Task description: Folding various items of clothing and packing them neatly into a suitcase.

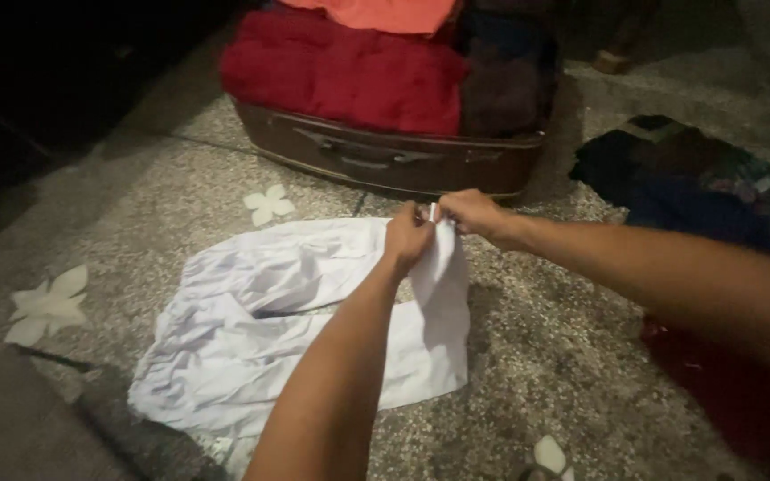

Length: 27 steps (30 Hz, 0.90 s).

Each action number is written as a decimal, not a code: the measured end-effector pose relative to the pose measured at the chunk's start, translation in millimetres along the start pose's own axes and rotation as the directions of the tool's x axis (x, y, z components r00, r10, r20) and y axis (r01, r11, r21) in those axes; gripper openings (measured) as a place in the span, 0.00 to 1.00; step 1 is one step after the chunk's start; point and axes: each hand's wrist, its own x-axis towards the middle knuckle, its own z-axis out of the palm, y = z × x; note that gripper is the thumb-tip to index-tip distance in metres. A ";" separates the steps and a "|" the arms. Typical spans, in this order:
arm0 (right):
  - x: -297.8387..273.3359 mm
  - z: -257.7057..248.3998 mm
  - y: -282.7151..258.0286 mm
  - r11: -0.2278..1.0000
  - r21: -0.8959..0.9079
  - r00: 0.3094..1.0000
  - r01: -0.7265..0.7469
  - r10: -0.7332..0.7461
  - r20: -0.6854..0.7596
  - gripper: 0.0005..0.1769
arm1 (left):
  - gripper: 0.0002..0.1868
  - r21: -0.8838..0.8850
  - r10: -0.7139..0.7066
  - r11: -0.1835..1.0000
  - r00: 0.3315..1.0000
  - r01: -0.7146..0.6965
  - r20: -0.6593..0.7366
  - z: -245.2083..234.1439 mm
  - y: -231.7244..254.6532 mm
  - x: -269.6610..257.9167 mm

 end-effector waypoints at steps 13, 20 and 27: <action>18.2 24.2 -64.4 0.955 -0.222 0.956 0.195 -0.135 0.259 0.27 | 0.17 -0.343 -0.160 0.914 0.970 0.216 0.184 -76.5 4.3 4.0; 9.3 45.2 -82.2 0.931 -0.343 0.959 0.125 -0.024 0.284 0.22 | 0.14 -0.285 -0.030 0.956 0.989 0.069 0.142 -93.9 -24.3 14.9; 2.2 29.8 -84.4 0.897 -0.280 0.933 0.342 -0.288 0.214 0.16 | 0.13 -0.352 -0.011 0.933 0.986 0.070 0.167 -96.1 -5.6 17.2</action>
